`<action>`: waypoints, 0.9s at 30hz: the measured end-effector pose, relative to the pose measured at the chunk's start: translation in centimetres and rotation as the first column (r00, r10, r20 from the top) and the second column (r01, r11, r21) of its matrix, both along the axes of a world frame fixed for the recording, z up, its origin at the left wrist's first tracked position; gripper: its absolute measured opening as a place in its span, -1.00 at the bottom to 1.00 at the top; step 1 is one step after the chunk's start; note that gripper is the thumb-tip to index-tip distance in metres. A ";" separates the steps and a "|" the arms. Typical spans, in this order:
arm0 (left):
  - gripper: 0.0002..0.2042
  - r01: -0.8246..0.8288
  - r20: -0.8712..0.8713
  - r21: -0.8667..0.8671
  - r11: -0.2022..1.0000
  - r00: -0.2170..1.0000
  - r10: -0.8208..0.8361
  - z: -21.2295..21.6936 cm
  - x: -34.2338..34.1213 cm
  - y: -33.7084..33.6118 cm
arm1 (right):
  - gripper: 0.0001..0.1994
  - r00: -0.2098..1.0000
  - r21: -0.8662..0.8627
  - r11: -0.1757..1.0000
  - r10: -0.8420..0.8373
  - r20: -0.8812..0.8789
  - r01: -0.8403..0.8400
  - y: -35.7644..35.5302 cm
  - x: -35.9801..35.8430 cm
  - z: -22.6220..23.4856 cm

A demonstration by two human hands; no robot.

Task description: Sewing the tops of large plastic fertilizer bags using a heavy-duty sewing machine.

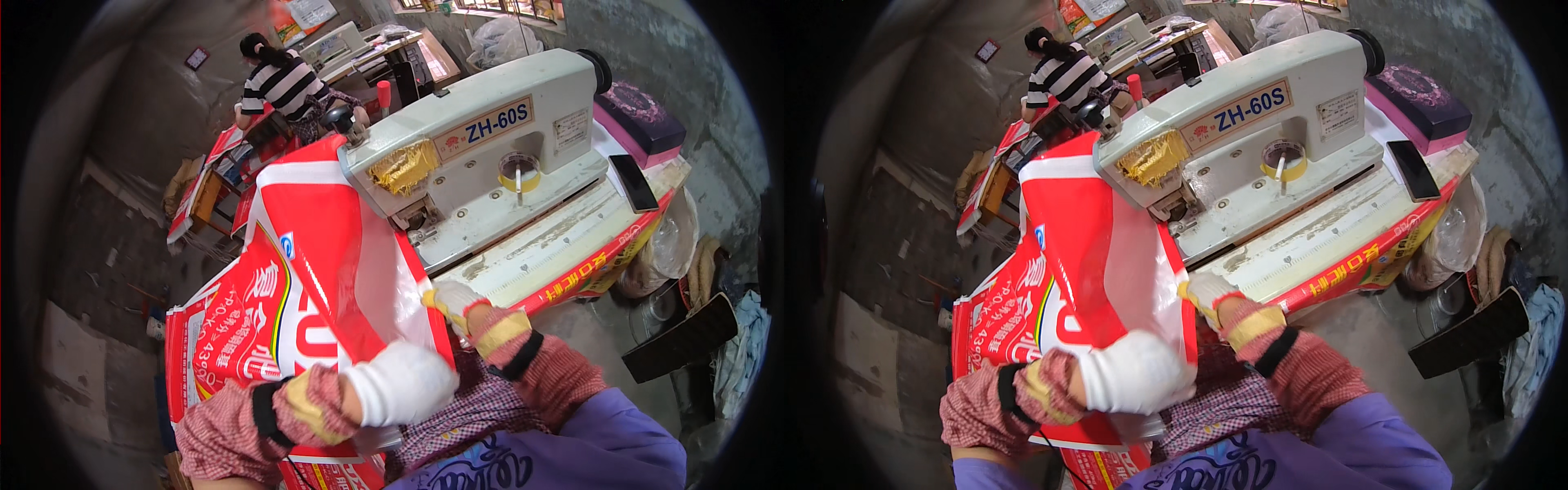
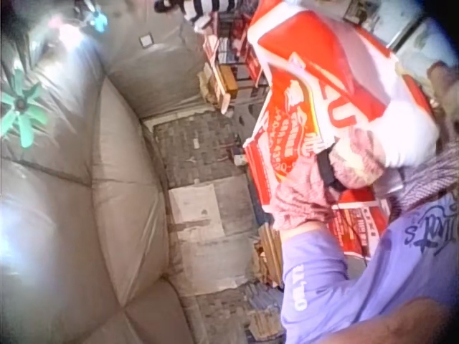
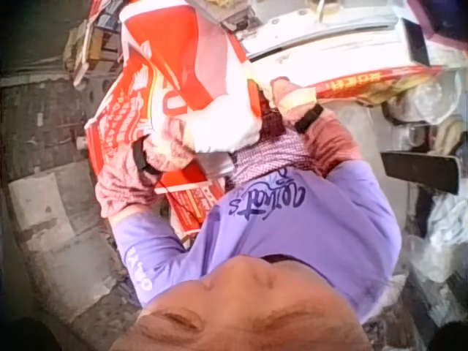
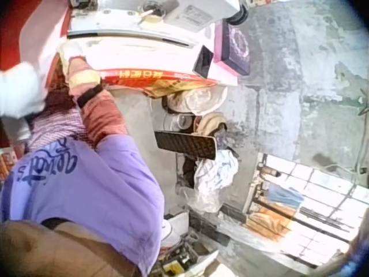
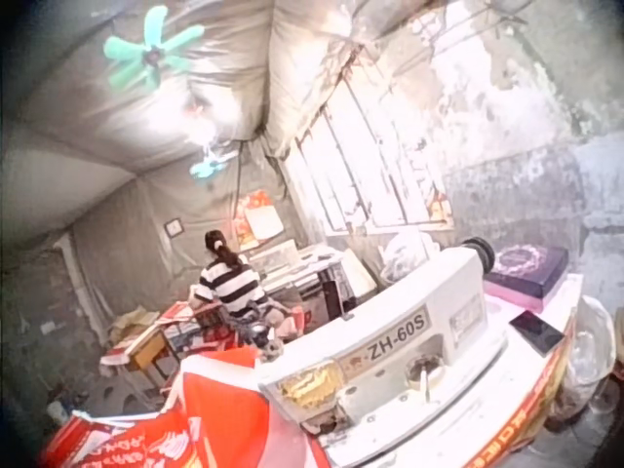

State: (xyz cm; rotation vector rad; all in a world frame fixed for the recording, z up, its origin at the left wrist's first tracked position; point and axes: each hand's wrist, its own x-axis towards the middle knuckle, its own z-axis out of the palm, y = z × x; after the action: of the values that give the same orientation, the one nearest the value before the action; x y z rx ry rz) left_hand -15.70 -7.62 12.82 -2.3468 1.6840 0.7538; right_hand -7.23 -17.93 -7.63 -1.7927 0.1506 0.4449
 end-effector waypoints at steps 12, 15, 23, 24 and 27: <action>-0.85 -0.389 0.597 0.016 0.921 0.743 0.303 -8.4 17.4 3.2 | -0.86 0.930 0.617 0.774 0.110 -0.351 0.141 1.1 -1.0 5.1; -0.82 -0.515 0.568 -0.300 0.803 0.579 0.585 -7.5 20.9 8.0 | -0.75 0.978 0.504 0.863 0.136 -0.158 -0.039 2.3 -1.8 7.0; -0.93 -0.359 0.499 0.089 0.929 0.824 0.270 3.9 3.9 11.0 | -0.56 0.661 -0.692 0.699 0.435 0.612 0.180 5.5 -0.2 7.8; -0.95 -0.312 0.542 0.223 0.923 0.827 0.149 6.6 2.1 10.9 | -0.66 0.602 -0.697 0.663 0.448 0.661 0.272 6.3 0.1 6.7; -0.88 -0.076 0.851 -0.252 0.965 0.456 0.259 12.3 -1.9 14.2 | -0.76 0.579 -0.742 0.637 0.692 0.431 -0.209 11.1 -1.8 12.2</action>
State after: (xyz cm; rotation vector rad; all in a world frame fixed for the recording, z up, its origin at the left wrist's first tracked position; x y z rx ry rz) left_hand -17.60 6.61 25.11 -2.3202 1.0361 -0.6232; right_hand -9.06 -6.80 4.53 -2.5636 -0.8771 0.0431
